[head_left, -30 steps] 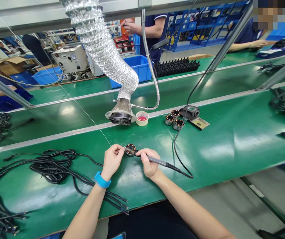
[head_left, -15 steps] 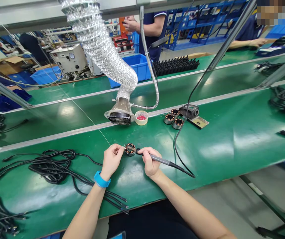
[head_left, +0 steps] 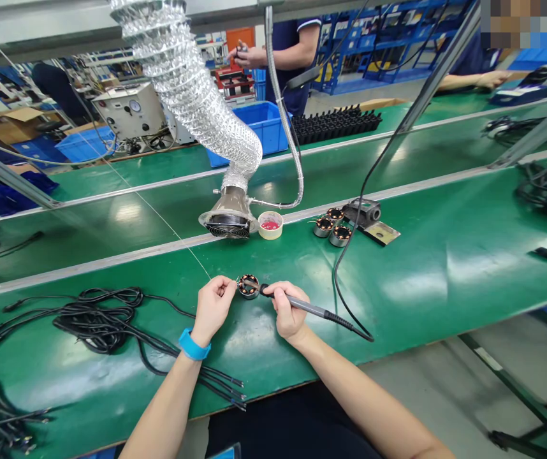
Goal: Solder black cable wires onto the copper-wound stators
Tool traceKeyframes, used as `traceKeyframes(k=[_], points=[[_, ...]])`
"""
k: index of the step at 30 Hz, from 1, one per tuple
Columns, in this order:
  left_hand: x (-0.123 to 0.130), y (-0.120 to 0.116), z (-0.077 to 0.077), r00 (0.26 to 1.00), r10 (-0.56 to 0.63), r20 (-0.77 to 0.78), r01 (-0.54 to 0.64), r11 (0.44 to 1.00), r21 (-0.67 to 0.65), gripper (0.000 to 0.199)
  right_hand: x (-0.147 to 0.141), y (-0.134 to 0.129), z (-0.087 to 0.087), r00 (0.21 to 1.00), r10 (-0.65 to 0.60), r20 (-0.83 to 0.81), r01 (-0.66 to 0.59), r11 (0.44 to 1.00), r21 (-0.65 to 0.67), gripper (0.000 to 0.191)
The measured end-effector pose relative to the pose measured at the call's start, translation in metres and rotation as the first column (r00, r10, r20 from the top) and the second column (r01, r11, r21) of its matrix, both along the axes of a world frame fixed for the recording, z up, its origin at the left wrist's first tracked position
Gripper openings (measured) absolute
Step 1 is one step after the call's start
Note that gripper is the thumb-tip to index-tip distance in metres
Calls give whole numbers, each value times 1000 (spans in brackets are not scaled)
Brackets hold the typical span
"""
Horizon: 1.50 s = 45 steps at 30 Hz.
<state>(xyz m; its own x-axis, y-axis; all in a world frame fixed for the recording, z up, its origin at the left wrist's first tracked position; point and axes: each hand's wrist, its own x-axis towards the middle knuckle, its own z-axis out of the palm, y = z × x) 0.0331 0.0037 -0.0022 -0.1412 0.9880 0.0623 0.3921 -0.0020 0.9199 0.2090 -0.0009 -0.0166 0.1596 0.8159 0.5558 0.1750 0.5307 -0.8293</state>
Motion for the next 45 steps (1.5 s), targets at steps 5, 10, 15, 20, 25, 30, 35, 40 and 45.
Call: traceKeyframes(k=[5,10,15,20,25,30,35,40,45], points=[[-1,0,-1,1000,-5,2,5,1000,1,27,0,1,-1,1000,6,1,-6,1000,22,29],[-1,0,-1,1000,-3,2,3,1000,-5,27,0,2,0,1000,19,23,-20,998,58,26],[-3,1,-1,999,-31,18,31,999,-14,28,-8,8,0,966,45,255,-70,993,93,21],[-8,3,-1,995,-79,64,80,996,-24,28,-16,20,-11,852,186,490,-193,981,-38,55],[-20,8,5,996,-65,62,68,997,-40,33,-9,25,-9,813,346,468,-332,936,-115,49],[-30,11,11,986,-158,61,163,982,-96,37,0,22,-5,827,358,433,-333,933,-136,45],[-36,11,14,966,-161,204,210,946,-247,41,3,26,-10,853,348,390,-330,937,-117,48],[-38,14,8,899,-155,411,276,926,-255,40,3,28,-12,863,331,382,-310,943,-116,49],[-27,16,-5,923,-75,377,183,948,-260,43,2,26,-10,869,312,385,-300,949,-93,49]])
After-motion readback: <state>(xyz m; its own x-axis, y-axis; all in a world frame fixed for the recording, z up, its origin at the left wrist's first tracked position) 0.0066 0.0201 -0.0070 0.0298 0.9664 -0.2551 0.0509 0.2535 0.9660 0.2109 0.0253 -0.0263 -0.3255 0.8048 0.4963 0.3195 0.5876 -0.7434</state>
